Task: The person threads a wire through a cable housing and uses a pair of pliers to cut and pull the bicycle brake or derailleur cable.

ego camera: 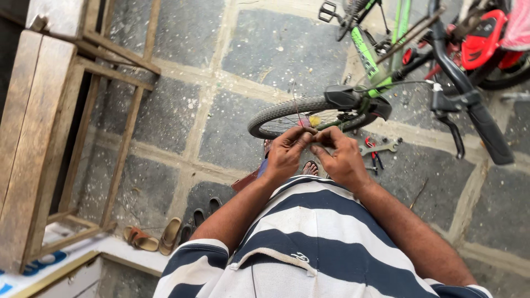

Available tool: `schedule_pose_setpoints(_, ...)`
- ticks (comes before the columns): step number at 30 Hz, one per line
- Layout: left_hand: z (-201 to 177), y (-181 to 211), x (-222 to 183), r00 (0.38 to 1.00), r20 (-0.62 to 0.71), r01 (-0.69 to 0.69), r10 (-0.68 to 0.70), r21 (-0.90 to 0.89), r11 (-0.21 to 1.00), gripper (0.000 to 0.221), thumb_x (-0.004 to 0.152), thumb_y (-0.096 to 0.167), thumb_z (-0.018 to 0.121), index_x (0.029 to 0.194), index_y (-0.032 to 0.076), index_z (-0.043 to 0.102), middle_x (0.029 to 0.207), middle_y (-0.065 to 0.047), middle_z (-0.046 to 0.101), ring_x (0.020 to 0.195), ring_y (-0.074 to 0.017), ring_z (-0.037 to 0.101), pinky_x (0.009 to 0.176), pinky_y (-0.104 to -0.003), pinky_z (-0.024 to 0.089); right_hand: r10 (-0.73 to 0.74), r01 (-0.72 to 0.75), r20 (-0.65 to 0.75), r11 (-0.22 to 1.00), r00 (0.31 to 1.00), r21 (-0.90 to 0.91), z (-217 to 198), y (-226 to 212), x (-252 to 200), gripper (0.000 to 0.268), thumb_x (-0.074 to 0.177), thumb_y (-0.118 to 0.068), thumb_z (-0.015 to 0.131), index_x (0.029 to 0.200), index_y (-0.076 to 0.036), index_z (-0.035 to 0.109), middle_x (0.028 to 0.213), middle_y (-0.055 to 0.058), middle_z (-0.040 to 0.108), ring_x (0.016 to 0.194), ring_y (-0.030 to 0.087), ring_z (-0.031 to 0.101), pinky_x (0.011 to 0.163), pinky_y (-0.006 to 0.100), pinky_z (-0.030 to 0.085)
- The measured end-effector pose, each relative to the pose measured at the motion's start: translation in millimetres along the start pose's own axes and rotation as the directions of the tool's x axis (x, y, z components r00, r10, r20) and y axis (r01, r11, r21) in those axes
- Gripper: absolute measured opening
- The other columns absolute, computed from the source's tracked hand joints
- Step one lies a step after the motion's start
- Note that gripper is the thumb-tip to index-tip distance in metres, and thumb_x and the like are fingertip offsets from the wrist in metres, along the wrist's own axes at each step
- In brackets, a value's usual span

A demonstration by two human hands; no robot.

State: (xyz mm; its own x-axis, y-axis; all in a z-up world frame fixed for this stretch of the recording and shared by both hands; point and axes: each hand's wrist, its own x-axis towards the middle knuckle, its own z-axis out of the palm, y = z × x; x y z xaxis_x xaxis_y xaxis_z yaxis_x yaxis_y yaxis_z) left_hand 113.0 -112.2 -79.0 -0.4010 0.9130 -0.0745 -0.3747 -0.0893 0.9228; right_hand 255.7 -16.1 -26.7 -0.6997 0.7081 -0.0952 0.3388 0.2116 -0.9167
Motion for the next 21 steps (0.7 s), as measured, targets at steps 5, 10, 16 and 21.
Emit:
schedule_pose_setpoints(5, -39.2, 50.9, -8.7, 0.997, 0.061, -0.059, 0.044, 0.276, 0.959, 0.019, 0.107, 0.011, 0.064, 0.121, 0.001, 0.073, 0.096, -0.007, 0.07, 0.086, -0.0133, 0.063, 0.078, -0.03, 0.055, -0.464, 0.446, -0.071, 0.876, 0.883, -0.183, -3.6, -54.9, 22.9, 0.015, 0.094, -0.003, 0.073, 0.107, -0.005, 0.066, 0.109, 0.012, 0.073, 0.103, 0.024, 0.073, 0.092, 0.036, 0.059)
schedule_pose_setpoints(10, -75.4, 86.6, -16.7, 0.984, 0.155, -0.172, 0.093, 0.649, 0.741, 0.018, 0.097, 0.01, 0.072, 0.114, 0.004, 0.074, 0.098, -0.013, 0.075, 0.085, -0.0234, 0.071, 0.077, -0.035, 0.056, -0.73, 0.741, 0.252, 0.484, 0.636, -0.465, 8.7, -90.4, 59.8, 0.019, 0.087, -0.007, 0.069, 0.105, -0.009, 0.072, 0.112, 0.013, 0.073, 0.114, 0.029, 0.067, 0.104, 0.047, 0.051)
schedule_pose_setpoints(16, -121.8, 100.3, -4.0, 0.982, 0.101, -0.188, 0.16, 0.619, 0.763, 0.022, 0.089, 0.005, 0.069, 0.111, 0.003, 0.072, 0.099, -0.014, 0.074, 0.085, -0.0248, 0.073, 0.076, -0.036, 0.057, -0.383, 0.647, 0.549, 0.62, 0.743, -0.443, 48.8, -88.2, 106.0, 0.006, 0.084, -0.017, 0.068, 0.088, -0.013, 0.07, 0.084, 0.008, 0.067, 0.085, 0.029, 0.066, 0.079, 0.044, 0.053)
schedule_pose_setpoints(21, -141.7, 96.7, -5.9, 0.998, 0.0, 0.052, -0.066, 0.619, 0.784, 0.014, 0.09, 0.011, 0.075, 0.1, 0.002, 0.073, 0.086, -0.014, 0.074, 0.076, -0.0268, 0.069, 0.07, -0.036, 0.055, -0.294, 0.52, 0.486, 0.735, 0.823, -0.436, 75.8, -77.9, 109.5, 0.011, 0.084, -0.019, 0.07, 0.086, -0.008, 0.067, 0.084, 0.012, 0.067, 0.084, 0.035, 0.066, 0.074, 0.048, 0.051)
